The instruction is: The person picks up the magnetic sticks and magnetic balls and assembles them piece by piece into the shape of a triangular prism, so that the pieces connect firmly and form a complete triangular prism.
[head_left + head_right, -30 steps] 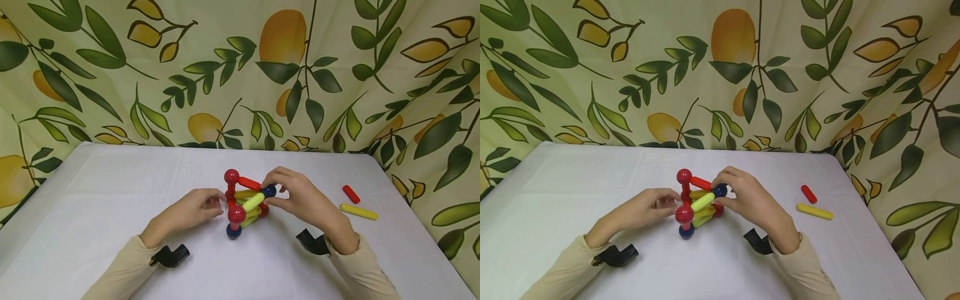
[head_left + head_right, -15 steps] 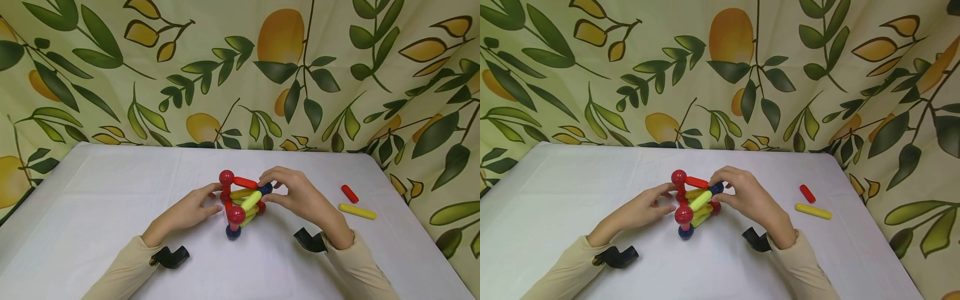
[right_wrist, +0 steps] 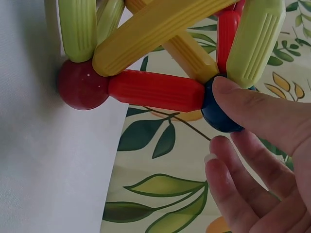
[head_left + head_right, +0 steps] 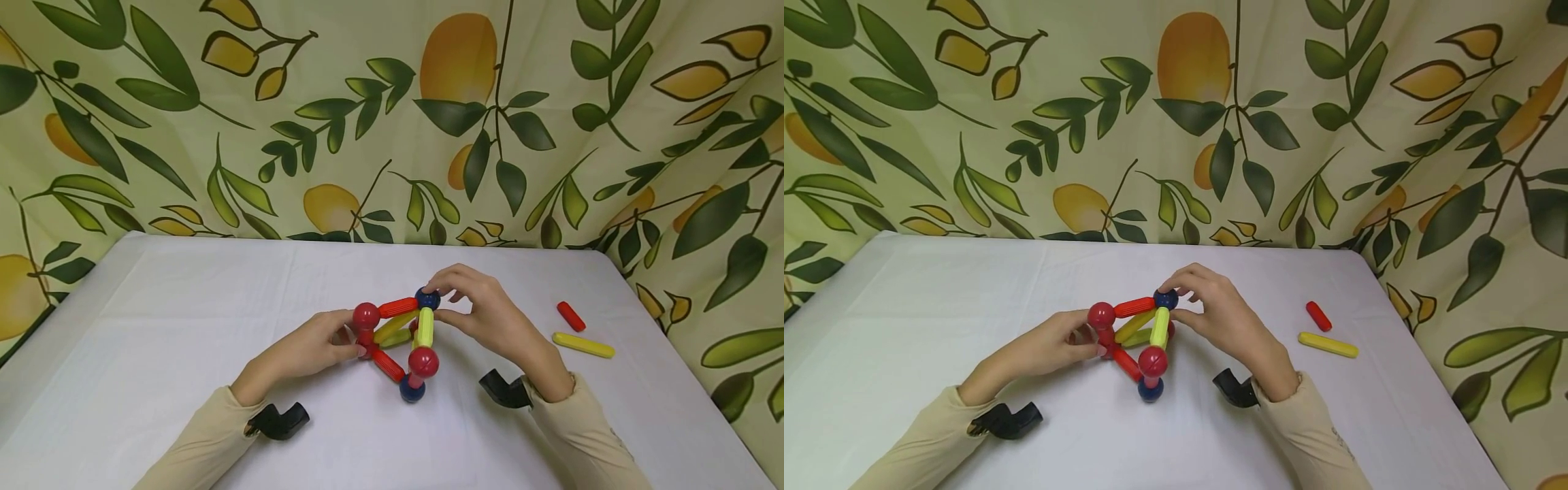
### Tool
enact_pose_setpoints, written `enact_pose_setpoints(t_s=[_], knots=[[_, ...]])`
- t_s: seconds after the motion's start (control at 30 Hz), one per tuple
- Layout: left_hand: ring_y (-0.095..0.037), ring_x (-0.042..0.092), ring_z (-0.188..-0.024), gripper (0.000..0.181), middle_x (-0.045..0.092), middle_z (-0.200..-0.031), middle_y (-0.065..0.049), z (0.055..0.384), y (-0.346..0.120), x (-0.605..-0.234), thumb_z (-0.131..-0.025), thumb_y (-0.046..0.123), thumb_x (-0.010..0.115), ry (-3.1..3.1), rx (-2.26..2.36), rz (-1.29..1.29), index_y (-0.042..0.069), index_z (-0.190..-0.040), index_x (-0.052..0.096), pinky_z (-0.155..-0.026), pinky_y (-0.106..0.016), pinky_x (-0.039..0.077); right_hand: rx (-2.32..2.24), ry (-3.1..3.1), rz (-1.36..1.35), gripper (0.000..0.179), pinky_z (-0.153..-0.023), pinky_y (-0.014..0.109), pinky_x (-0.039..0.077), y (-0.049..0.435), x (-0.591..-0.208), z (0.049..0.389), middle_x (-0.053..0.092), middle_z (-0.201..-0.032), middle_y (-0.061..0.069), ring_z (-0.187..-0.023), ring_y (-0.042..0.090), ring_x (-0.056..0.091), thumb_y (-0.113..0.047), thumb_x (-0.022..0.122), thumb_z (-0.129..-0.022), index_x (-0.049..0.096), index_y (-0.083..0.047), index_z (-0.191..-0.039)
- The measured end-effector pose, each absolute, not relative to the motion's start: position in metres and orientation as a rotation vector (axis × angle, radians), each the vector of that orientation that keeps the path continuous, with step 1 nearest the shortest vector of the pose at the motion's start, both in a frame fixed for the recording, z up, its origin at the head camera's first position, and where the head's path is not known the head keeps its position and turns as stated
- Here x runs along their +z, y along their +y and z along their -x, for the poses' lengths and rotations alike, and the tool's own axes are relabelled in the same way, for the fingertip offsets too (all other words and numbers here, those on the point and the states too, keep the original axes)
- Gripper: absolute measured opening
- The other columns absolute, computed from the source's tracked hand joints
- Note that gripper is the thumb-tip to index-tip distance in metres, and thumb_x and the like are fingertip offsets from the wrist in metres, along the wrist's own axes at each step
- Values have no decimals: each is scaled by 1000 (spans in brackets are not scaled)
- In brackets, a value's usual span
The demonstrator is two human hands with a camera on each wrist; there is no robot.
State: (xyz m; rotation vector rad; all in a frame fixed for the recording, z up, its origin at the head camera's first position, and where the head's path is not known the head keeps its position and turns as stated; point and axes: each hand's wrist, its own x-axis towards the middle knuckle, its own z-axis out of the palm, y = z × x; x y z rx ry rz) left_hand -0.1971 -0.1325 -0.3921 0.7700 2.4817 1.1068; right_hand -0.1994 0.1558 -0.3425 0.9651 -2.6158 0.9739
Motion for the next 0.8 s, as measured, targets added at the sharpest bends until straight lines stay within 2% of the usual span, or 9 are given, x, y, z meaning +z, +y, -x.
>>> enact_pose_setpoints(t_s=[0.17,0.57,0.8], knots=[[-14,59,-85,32,65,-94,6,196,-132,-392,-89,20,73,2460,1095,-763,18,-119,64,-72,-26,48,963,-2637,-888,39,-78,31,58,154,-344,199,68,-108,3,-89,16,66,-1,83,-76,70,-11,-112],[-14,61,-93,45,68,-107,2,194,-130,-394,-88,16,75,2385,1155,-823,14,-129,58,-79,-25,52,978,-2639,-877,38,-82,34,59,152,-346,199,71,-113,4,-95,20,71,0,79,-81,70,-10,-116],[-14,62,-88,42,68,-102,3,195,-132,-395,-85,15,77,2331,1177,-839,15,-125,63,-77,-25,53,954,-2683,-846,35,-83,35,58,152,-343,197,71,-116,4,-97,19,71,-5,76,-85,68,-11,-119]])
